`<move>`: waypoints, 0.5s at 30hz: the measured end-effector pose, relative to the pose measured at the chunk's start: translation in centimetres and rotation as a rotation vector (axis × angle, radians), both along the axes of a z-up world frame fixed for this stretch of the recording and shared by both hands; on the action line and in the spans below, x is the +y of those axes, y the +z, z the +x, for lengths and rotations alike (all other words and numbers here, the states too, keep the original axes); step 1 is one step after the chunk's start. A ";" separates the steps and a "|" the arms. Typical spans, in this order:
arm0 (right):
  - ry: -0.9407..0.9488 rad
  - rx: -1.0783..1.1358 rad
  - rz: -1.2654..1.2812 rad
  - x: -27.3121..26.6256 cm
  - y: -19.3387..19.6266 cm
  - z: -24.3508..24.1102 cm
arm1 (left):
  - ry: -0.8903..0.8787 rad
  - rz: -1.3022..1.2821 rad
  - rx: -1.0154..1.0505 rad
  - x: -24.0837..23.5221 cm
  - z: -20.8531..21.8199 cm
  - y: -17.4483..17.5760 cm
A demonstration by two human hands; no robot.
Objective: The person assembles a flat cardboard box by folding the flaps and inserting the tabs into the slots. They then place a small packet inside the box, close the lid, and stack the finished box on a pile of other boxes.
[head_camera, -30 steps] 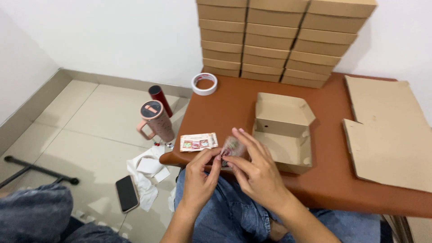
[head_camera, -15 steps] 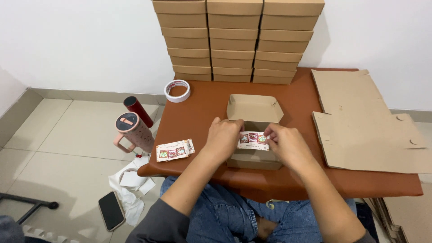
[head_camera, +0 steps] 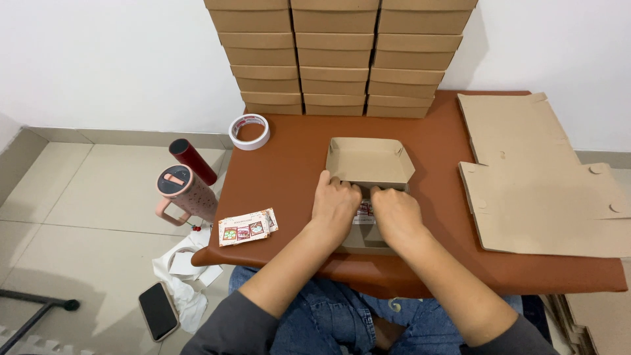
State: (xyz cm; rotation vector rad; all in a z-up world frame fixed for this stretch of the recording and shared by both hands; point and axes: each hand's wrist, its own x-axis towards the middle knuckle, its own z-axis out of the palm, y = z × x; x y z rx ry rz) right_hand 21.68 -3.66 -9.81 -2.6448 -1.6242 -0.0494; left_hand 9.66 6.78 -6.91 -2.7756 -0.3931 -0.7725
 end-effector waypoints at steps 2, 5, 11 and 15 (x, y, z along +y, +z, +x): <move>-0.004 -0.030 0.060 -1.1 3.3 -1.3 | -0.028 -0.051 -0.050 1.4 0.4 -0.9; -0.059 -0.041 0.234 -2.7 9.9 -2.0 | 0.005 -0.368 -0.089 3.4 -1.5 4.1; -0.308 0.374 0.409 -3.8 11.9 3.1 | 0.255 -1.107 -0.006 7.8 -2.7 7.6; -0.368 0.880 0.384 -2.7 10.9 4.6 | 0.236 -1.351 0.108 7.8 -2.1 9.2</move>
